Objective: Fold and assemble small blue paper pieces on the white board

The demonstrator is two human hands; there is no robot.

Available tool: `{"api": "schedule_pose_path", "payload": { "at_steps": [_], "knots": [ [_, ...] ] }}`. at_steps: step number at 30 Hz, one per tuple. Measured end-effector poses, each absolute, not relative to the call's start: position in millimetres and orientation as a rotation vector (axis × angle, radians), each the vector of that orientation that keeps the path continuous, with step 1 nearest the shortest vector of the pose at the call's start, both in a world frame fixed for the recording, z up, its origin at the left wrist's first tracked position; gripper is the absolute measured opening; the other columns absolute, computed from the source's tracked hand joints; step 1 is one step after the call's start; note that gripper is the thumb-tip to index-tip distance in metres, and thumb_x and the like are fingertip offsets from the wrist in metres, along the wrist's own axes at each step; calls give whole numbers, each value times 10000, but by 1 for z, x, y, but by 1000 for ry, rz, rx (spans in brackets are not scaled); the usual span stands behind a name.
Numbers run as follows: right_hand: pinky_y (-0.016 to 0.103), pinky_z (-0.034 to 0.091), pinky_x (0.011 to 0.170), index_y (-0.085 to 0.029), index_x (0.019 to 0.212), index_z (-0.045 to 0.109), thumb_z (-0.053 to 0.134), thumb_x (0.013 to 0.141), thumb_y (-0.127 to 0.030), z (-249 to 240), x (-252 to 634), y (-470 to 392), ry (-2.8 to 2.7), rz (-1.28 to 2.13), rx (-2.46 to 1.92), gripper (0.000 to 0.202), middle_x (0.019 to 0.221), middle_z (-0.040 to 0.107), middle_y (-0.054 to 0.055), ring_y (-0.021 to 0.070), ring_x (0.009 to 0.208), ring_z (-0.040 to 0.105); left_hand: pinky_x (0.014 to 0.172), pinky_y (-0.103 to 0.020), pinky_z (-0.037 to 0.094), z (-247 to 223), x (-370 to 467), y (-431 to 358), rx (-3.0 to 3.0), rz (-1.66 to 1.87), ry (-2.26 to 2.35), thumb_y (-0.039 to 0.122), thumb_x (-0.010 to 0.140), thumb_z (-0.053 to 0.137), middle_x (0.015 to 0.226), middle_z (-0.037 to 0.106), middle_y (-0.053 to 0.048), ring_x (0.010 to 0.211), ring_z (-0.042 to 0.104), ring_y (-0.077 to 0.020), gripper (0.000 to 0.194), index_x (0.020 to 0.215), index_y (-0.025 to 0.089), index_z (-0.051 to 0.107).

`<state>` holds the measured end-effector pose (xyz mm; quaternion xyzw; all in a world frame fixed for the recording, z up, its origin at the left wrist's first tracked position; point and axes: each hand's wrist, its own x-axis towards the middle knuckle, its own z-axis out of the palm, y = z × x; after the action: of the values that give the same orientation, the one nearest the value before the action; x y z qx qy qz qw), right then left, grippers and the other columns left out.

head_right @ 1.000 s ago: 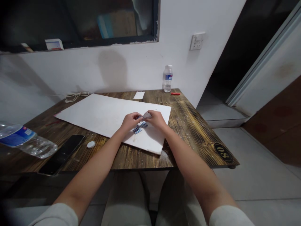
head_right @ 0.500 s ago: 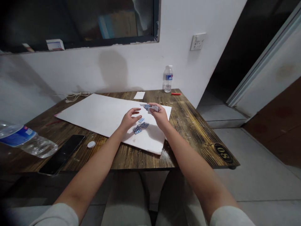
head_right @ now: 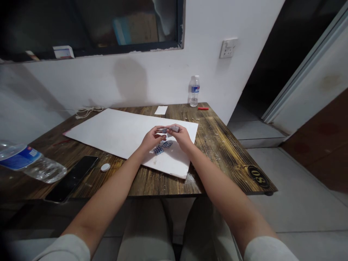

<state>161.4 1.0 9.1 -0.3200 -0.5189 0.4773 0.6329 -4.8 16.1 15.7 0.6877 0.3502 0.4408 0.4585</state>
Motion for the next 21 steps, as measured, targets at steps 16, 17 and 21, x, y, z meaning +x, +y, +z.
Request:
{"api": "schedule_pose_path", "payload": {
  "at_steps": [16,17,21],
  "knots": [
    [389,513,920,-221,985,681,817,621,-514,11,164,0,-1133,1183,-755,487,958,730,54,204,962,682,778,-346,528,19,-9,21,1518,1211,882,325,666,767,984,697,-91,926,679,-213,461,1063,160,602],
    [392,499,946,-224,992,682,808,638,-521,14,164,-2,-1126,1181,-734,479,1005,731,64,211,1018,671,811,-358,526,20,-9,20,1518,1229,847,312,661,771,1046,691,-105,974,670,-220,503,1102,165,579],
    [399,439,1023,-229,1024,681,737,723,-556,21,167,-5,-1151,1128,-696,447,1105,722,79,215,1142,626,938,-406,487,26,-10,17,1558,1238,727,265,677,745,1230,636,-147,1115,623,-242,581,1201,186,507]
  ]
}}
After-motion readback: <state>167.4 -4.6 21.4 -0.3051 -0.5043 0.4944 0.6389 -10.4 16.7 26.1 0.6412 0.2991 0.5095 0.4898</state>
